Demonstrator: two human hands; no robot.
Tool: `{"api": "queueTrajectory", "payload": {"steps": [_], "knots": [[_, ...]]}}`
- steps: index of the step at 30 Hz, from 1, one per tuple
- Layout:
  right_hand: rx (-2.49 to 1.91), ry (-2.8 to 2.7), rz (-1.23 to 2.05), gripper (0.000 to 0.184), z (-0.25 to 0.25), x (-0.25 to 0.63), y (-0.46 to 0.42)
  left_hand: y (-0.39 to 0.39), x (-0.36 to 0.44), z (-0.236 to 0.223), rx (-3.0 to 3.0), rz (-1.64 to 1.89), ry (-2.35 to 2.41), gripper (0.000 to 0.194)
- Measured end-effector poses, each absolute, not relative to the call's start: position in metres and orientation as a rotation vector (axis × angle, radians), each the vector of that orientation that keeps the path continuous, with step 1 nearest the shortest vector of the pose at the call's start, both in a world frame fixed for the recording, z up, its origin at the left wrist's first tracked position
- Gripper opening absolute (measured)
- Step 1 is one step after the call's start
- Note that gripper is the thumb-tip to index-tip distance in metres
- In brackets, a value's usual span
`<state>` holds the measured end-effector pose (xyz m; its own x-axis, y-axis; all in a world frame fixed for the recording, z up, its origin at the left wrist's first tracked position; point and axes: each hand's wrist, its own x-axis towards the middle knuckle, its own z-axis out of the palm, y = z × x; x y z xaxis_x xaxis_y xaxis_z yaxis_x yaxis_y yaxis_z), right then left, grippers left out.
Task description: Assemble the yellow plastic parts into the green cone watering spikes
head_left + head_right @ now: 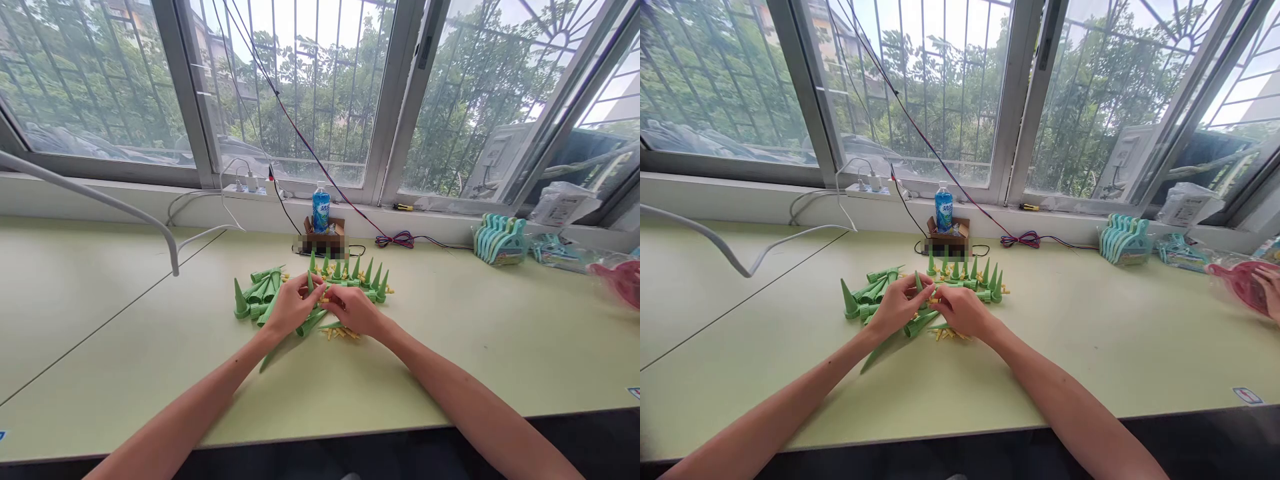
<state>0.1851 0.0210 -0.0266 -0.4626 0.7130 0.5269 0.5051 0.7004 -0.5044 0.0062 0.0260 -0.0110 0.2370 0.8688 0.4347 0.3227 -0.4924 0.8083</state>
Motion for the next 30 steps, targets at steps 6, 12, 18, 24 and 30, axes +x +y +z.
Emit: {"api": "queueTrajectory", "payload": {"steps": [6, 12, 18, 24, 30], "knots": [[-0.916, -2.185, 0.354, 0.012, -0.0257, 0.1865, 0.0205, 0.026, 0.0052, -0.0116, 1.934, 1.212, 1.063, 0.023], [-0.905, -2.198, 0.295, 0.024, -0.0272, 0.1867, 0.0233, 0.0254, 0.006, -0.0114, 1.934, 1.209, 1.045, 0.023], [-0.936, -2.168, 0.278, 0.02, -0.0275, 0.1858, 0.0229, 0.0262, 0.0064, -0.0118, 1.925, 1.223, 1.077, 0.023], [-0.91, -2.152, 0.311, 0.009, -0.0301, 0.1855, 0.0234, 0.0279, 0.0065, -0.0129, 1.95, 1.234, 1.105, 0.022], [-0.921, -2.165, 0.315, 0.009, -0.0318, 0.1867, 0.026, 0.0291, 0.0058, -0.0148, 1.99, 1.247, 1.093, 0.022]]}}
